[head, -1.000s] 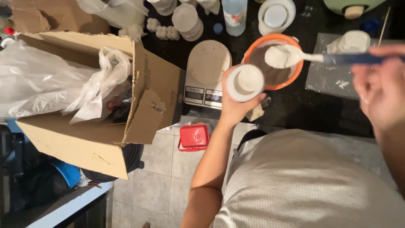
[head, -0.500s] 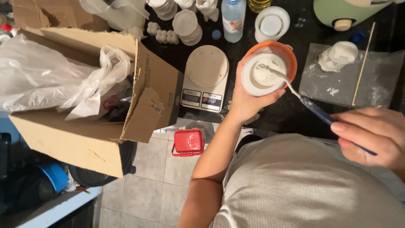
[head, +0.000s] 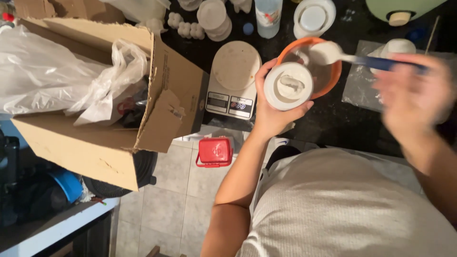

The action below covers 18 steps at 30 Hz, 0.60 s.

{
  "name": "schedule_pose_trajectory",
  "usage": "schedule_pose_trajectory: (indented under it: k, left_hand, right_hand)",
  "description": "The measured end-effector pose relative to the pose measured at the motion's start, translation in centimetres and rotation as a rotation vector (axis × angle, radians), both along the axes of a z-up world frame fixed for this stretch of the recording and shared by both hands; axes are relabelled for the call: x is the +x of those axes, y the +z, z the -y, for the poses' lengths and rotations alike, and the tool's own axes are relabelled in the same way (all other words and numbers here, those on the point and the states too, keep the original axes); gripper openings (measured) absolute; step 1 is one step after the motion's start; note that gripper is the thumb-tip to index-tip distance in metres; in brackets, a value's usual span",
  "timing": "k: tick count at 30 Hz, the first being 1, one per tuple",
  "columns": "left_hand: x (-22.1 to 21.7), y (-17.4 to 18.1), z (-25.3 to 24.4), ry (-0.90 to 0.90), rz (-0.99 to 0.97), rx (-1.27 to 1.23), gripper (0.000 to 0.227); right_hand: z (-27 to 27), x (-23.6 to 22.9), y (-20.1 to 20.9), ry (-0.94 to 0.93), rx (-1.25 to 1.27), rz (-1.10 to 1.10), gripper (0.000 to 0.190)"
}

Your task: Apply a coating to the inside of a small mold using a brush and a mixture from a bowl

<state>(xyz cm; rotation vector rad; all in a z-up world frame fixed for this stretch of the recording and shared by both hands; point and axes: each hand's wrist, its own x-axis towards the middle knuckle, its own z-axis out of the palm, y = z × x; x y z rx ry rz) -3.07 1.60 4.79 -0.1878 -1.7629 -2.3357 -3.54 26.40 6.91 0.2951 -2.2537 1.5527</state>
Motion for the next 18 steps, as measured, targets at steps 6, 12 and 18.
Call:
schedule_pose_trajectory:
  k: [6, 12, 18]
  left_hand:
    - [3.4, 0.0, -0.7, -0.285, 0.082, 0.306, 0.095]
    - [6.8, 0.3, -6.6, -0.368, 0.038, 0.253, 0.081]
    - [7.3, -3.9, -11.2, -0.388, 0.028, -0.077, 0.088]
  right_hand:
    - [0.5, -1.6, -1.8, 0.068, 0.575, 0.268, 0.052]
    - [-0.6, 6.1, 3.3, 0.368, -0.047, 0.684, 0.097]
    - [-6.1, 8.4, -6.2, 0.263, -0.071, 0.521, 0.094]
